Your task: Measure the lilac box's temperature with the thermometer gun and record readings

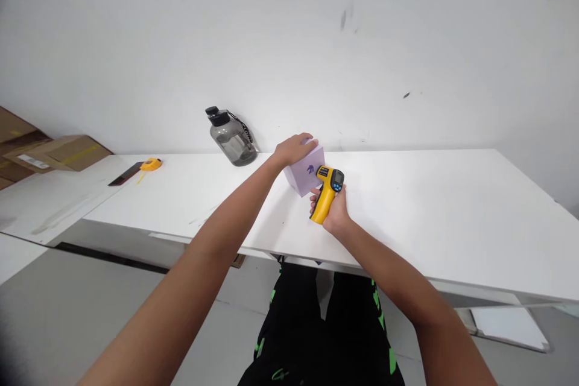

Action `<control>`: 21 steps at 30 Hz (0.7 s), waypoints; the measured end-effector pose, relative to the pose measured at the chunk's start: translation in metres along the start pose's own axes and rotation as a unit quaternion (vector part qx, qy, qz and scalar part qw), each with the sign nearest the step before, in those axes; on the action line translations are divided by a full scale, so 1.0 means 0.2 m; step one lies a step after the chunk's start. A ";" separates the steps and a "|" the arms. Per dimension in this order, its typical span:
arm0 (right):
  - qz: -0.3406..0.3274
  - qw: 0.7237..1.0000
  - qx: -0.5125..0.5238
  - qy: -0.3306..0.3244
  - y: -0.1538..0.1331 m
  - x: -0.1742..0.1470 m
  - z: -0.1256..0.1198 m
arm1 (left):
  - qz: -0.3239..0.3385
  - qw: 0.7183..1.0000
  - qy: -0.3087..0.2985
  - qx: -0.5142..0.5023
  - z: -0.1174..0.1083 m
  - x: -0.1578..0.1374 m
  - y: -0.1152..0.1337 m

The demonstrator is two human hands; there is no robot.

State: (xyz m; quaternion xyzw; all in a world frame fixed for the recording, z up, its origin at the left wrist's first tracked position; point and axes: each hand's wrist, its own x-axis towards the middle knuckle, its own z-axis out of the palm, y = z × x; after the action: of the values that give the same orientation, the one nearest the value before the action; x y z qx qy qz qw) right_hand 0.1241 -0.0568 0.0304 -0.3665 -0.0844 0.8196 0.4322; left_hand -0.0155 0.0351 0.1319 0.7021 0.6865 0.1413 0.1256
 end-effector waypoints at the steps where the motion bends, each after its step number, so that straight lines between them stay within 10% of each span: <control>1: -0.004 1.000 0.003 -0.002 -0.01 0.00 0.00 | 0.001 1.000 0.001 0.000 0.00 0.00 0.00; 21: -0.026 0.990 0.017 -0.137 0.03 -0.02 -0.02 | -0.001 1.000 0.000 0.002 0.00 0.00 -0.01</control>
State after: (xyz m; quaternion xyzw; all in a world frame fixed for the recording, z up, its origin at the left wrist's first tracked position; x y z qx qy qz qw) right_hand 0.1243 -0.0648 0.0274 -0.2409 -0.1391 0.8517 0.4440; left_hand -0.0170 0.0358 0.1320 0.7019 0.6874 0.1396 0.1239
